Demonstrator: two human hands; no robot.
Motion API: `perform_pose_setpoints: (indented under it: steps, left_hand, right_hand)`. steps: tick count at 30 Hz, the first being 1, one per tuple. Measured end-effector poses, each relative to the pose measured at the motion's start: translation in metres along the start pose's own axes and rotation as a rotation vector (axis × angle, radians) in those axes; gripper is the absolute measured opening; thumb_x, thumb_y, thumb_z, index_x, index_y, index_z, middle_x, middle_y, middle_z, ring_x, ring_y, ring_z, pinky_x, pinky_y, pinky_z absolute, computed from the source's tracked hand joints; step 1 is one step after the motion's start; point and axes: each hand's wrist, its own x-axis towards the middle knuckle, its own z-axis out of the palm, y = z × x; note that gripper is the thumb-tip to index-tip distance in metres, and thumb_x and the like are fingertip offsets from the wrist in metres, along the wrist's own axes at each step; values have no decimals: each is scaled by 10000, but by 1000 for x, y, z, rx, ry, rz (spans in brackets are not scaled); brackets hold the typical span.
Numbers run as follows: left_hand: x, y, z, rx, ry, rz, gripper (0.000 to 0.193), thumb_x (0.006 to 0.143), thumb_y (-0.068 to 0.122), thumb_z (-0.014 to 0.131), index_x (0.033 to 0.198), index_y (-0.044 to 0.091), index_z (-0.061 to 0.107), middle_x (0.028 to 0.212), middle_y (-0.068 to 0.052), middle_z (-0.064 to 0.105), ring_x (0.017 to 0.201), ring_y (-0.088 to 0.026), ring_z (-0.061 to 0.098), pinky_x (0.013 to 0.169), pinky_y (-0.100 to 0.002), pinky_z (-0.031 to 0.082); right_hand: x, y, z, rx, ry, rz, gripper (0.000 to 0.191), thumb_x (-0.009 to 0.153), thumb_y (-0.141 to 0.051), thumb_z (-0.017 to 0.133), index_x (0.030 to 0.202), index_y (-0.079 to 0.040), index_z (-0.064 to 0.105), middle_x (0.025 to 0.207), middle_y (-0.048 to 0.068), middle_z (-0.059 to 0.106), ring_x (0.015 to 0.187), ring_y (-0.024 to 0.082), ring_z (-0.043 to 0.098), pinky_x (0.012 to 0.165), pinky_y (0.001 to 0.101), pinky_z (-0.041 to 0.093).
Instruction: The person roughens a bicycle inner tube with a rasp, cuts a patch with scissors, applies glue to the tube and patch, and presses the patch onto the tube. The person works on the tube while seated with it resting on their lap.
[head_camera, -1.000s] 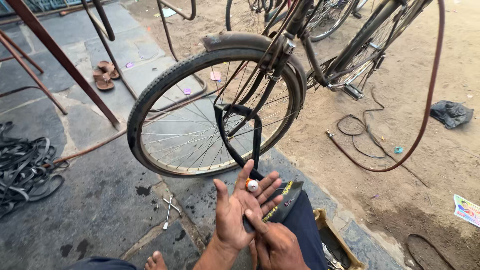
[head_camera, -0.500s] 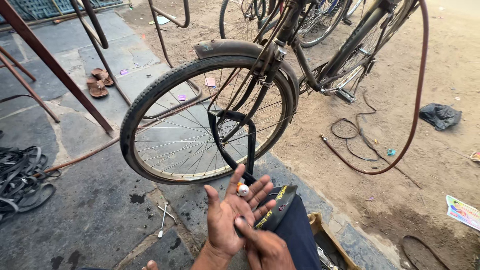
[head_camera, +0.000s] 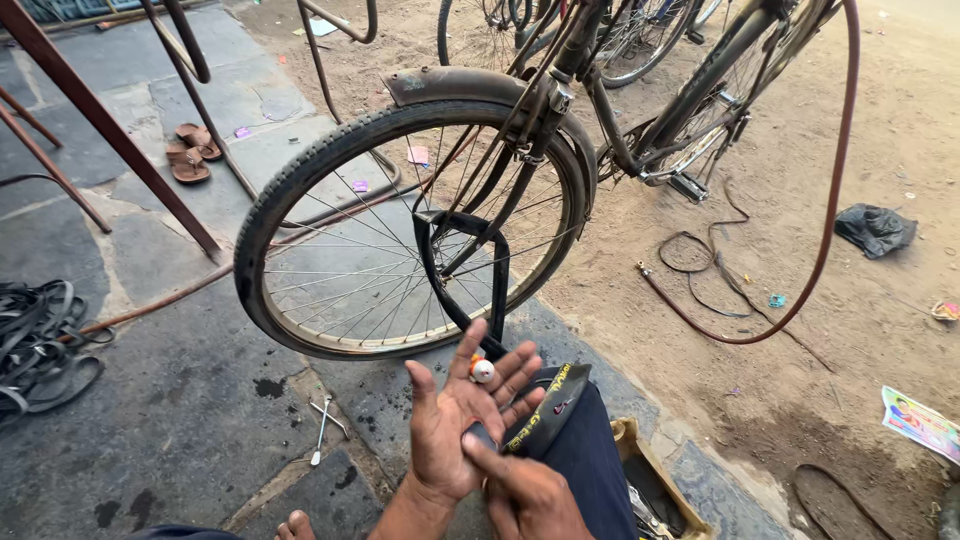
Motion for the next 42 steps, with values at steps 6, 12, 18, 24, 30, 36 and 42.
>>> perform_pose_setpoints:
  steps: [6,12,18,24,30,36,42]
  left_hand:
    - [-2,3,-3,-47,-54,-7,1001,832,841,432,1625,249,280,1568,-283,407,1441,-396,427,1186,-551,351]
    - [-5,5,-5,-67,-90,-43,1007,844,846,436,1643,252,284,1608,-309,361,1498,-420,369,1235,-547,304]
    - [-6,5,-2,-77,-70,-53,1021,827,848,469,1637,252,291,1606,-326,359,1502,-441,362,1247,-564,285]
    - [-4,1,-1,-52,-76,-39,1033,824,847,482,1638,242,287,1606,-326,357,1497,-443,373,1253,-563,286]
    - [-4,0,-7,-4,-40,25,1012,844,804,540,1633,223,288,1584,-322,382,1487,-432,388,1230,-566,325]
    - [-1,-11,-17,116,16,77,798,967,430,672,1621,261,248,1543,-255,435,1449,-359,437,1139,-554,437]
    - [-4,-26,-21,39,88,12,745,996,159,665,1618,256,267,1517,-240,478,1389,-322,515,1038,-480,534]
  right_hand:
    - [4,-16,-7,-4,-19,-16,570,839,21,682,1392,-116,659,741,95,679,657,244,686,642,361,552]
    - [7,-24,-12,-105,-19,-34,587,827,31,677,1392,-129,652,670,83,550,601,263,584,594,394,486]
    - [8,-28,-15,-75,3,-58,578,842,30,675,1396,-134,636,702,76,555,615,256,583,590,390,466]
    - [10,-24,-15,-53,-51,-54,628,811,39,656,1413,-136,637,691,75,535,622,264,578,609,402,484]
    - [1,-28,-18,-112,-31,-6,594,807,35,657,1381,-117,651,686,70,556,617,249,592,613,394,480]
    - [-8,-36,-21,365,106,246,308,966,-3,589,1259,-56,667,898,59,702,799,155,690,732,316,578]
    - [5,-8,-20,666,272,806,226,887,-78,685,1084,-55,577,816,45,715,631,91,600,548,249,478]
